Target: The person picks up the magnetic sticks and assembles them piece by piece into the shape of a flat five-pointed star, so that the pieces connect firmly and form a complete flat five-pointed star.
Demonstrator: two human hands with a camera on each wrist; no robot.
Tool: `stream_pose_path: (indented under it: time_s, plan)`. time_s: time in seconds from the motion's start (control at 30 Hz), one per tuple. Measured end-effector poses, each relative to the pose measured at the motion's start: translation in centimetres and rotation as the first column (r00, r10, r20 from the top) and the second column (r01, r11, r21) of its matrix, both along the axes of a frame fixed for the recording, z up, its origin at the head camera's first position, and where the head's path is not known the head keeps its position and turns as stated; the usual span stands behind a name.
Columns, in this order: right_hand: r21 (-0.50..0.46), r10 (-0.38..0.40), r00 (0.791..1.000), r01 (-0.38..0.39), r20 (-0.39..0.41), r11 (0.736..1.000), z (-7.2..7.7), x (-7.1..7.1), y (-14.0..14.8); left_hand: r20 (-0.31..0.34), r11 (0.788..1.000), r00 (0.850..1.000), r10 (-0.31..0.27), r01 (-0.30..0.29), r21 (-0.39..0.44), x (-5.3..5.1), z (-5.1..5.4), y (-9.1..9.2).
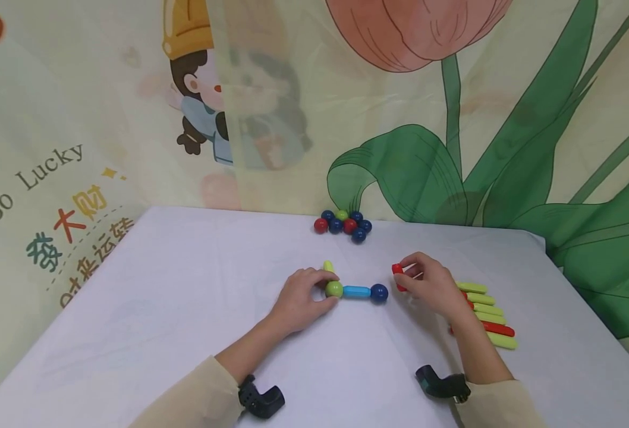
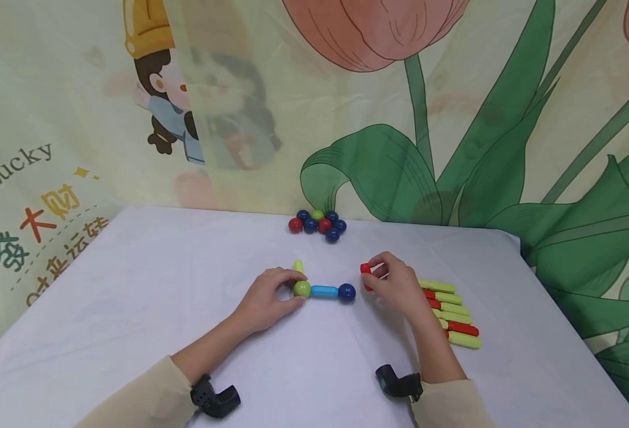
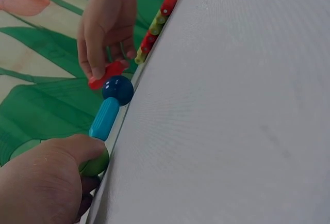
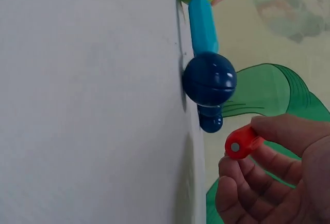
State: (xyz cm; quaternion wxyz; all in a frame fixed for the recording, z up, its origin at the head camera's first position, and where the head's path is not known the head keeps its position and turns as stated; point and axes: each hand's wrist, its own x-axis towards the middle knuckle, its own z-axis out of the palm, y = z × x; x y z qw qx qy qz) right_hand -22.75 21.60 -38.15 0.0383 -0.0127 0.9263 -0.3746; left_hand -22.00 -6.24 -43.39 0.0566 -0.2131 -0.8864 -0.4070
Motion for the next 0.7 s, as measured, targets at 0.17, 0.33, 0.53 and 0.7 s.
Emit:
stream_pose_path:
  time_s: [0.17,0.33,0.53,0.7]
  plan:
    - [-0.013,-0.060,0.998,0.061,0.026,0.998,-0.4,-0.4,-0.8,0.004,1.000,1.000,0.003,-0.003,0.002,0.1,-0.1,-0.1]
    - [-0.030,-0.133,0.990,0.135,0.055,0.990,-0.6,-0.7,-1.7,0.007,1.000,1.000,0.004,-0.004,0.004,0.1,-0.1,-0.1]
    - [-0.081,-0.149,0.984,0.157,0.096,0.984,-1.0,-0.8,-2.3,0.004,1.000,1.000,0.001,-0.001,0.007,0.1,-0.1,-0.1]
    - [-0.103,-0.159,0.981,0.170,0.109,0.980,-1.2,-0.8,-2.4,0.005,1.000,1.000,-0.002,0.002,0.012,0.0,0.0,-0.1]
